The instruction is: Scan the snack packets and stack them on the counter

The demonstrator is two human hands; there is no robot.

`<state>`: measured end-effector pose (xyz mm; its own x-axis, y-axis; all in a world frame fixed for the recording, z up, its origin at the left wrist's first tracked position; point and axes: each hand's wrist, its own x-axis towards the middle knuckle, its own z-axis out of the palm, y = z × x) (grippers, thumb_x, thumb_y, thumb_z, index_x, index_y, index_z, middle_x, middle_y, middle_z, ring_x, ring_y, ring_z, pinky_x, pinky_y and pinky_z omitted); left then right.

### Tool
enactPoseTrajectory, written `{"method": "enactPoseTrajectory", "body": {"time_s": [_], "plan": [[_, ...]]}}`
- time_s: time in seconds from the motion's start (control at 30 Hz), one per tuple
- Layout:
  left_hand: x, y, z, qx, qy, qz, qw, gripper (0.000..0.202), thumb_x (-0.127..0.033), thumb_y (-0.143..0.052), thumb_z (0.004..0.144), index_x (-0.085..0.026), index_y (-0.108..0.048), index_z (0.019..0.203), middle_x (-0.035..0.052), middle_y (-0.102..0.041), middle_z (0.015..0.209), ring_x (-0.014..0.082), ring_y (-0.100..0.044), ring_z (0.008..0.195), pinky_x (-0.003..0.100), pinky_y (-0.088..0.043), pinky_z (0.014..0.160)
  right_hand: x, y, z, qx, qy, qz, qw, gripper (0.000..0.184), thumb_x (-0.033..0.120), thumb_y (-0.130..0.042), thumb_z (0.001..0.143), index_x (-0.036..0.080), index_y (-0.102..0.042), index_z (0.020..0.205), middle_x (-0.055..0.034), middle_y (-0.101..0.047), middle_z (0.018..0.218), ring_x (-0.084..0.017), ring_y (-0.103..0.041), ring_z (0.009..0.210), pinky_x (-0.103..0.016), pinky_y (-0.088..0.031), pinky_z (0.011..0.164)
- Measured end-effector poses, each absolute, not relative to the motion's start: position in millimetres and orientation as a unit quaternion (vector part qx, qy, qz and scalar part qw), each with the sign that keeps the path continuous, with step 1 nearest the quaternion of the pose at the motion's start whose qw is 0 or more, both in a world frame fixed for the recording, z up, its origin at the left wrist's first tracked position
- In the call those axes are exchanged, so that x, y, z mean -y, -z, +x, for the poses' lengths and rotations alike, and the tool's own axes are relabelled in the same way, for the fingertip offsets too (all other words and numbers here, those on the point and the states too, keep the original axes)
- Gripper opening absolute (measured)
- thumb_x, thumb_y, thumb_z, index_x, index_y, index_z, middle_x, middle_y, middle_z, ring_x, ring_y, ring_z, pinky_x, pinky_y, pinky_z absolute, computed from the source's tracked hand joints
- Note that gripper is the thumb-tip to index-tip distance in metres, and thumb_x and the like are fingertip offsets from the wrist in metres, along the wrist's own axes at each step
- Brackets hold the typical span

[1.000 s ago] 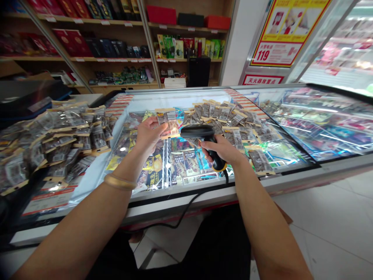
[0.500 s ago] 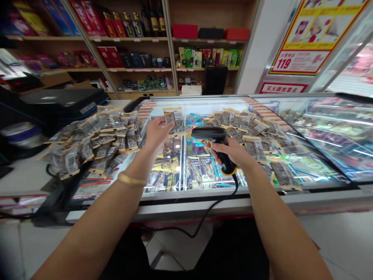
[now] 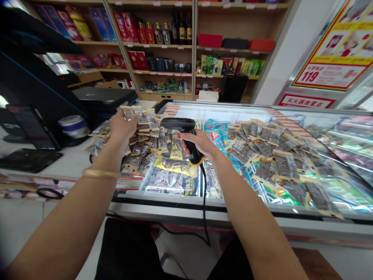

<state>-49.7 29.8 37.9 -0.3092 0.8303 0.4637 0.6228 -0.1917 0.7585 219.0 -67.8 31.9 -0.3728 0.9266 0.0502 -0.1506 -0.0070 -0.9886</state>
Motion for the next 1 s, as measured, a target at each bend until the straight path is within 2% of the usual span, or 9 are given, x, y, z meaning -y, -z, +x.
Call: {"method": "enactPoseTrajectory", "body": {"time_s": [0.1, 0.2, 0.27, 0.4, 0.6, 0.73, 0.83, 1.0], "plan": [[-28, -26, -47, -0.701, -0.481, 0.522, 0.072, 0.052, -0.035, -0.072, 0.074, -0.014, -0.065, 0.122, 0.0275, -0.059, 0.141, 0.0467, -0.046, 0.141, 0.063, -0.029, 0.12, 65, -24, 210, 0.539, -0.632, -0.351, 0.431, 0.039, 0.045, -0.081, 0.066, 0.02, -0.057, 0.083, 0.0032, -0.059, 0.056, -0.011, -0.051, 0.041, -0.025, -0.04, 0.041], [-27, -24, -43, -0.713, -0.474, 0.512, 0.07, 0.064, -0.035, -0.068, 0.079, -0.011, -0.059, 0.137, 0.0289, -0.052, 0.15, 0.0473, -0.043, 0.144, 0.064, -0.025, 0.122, 65, -16, 212, 0.528, -0.638, -0.363, 0.428, 0.04, 0.046, -0.082, 0.065, 0.02, -0.057, 0.082, 0.0032, -0.059, 0.055, -0.011, -0.051, 0.041, -0.024, -0.04, 0.04], [-26, -25, -42, -0.71, -0.471, 0.517, 0.074, 0.065, -0.035, -0.064, 0.082, -0.01, -0.058, 0.141, 0.0287, -0.052, 0.151, 0.0474, -0.042, 0.144, 0.065, -0.024, 0.123, 66, -12, 215, 0.521, -0.637, -0.372, 0.429, 0.041, 0.047, -0.082, 0.065, 0.019, -0.058, 0.083, 0.0031, -0.059, 0.055, -0.011, -0.051, 0.041, -0.024, -0.039, 0.04], [-22, -30, -39, -0.702, -0.49, 0.513, 0.058, 0.056, -0.033, -0.062, 0.085, -0.013, -0.062, 0.137, 0.0247, -0.054, 0.148, 0.0456, -0.041, 0.145, 0.064, -0.024, 0.124, 67, -11, 220, 0.52, -0.63, -0.374, 0.439, 0.041, 0.048, -0.081, 0.066, 0.019, -0.06, 0.085, 0.0031, -0.058, 0.056, -0.012, -0.05, 0.041, -0.025, -0.039, 0.04], [-1, -41, -3, -0.641, -0.536, 0.548, 0.025, 0.05, -0.03, -0.067, 0.085, -0.024, -0.062, 0.134, 0.0163, -0.051, 0.147, 0.0401, -0.039, 0.147, 0.057, -0.027, 0.124, 79, -23, 244, 0.51, -0.612, -0.373, 0.476, 0.042, 0.049, -0.081, 0.066, 0.02, -0.058, 0.086, 0.0037, -0.058, 0.057, -0.011, -0.049, 0.041, -0.024, -0.038, 0.04], [12, -39, 51, -0.551, -0.533, 0.639, 0.067, 0.049, -0.028, -0.067, 0.084, -0.023, -0.061, 0.132, 0.0145, -0.057, 0.141, 0.0363, -0.044, 0.142, 0.051, -0.029, 0.124, 102, -27, 297, 0.497, -0.586, -0.397, 0.501, 0.043, 0.049, -0.082, 0.068, 0.02, -0.059, 0.09, 0.0034, -0.059, 0.06, -0.011, -0.05, 0.043, -0.026, -0.041, 0.042], [23, -27, 102, -0.496, -0.516, 0.69, 0.109, 0.048, -0.027, -0.068, 0.083, -0.022, -0.062, 0.13, 0.0133, -0.061, 0.136, 0.0336, -0.049, 0.137, 0.048, -0.033, 0.121, 128, -25, 344, 0.466, -0.545, -0.438, 0.543, 0.043, 0.047, -0.082, 0.068, 0.02, -0.061, 0.093, 0.0041, -0.057, 0.059, -0.011, -0.048, 0.042, -0.025, -0.038, 0.04], [45, -6, 180, -0.481, -0.429, 0.745, 0.174, 0.046, -0.029, -0.07, 0.084, -0.02, -0.064, 0.129, 0.0156, -0.066, 0.131, 0.0348, -0.055, 0.132, 0.05, -0.037, 0.117, 166, -19, 403, 0.422, -0.51, -0.476, 0.579, 0.04, 0.046, -0.081, 0.068, 0.02, -0.063, 0.092, 0.0042, -0.055, 0.06, -0.011, -0.047, 0.043, -0.026, -0.039, 0.04]]}}
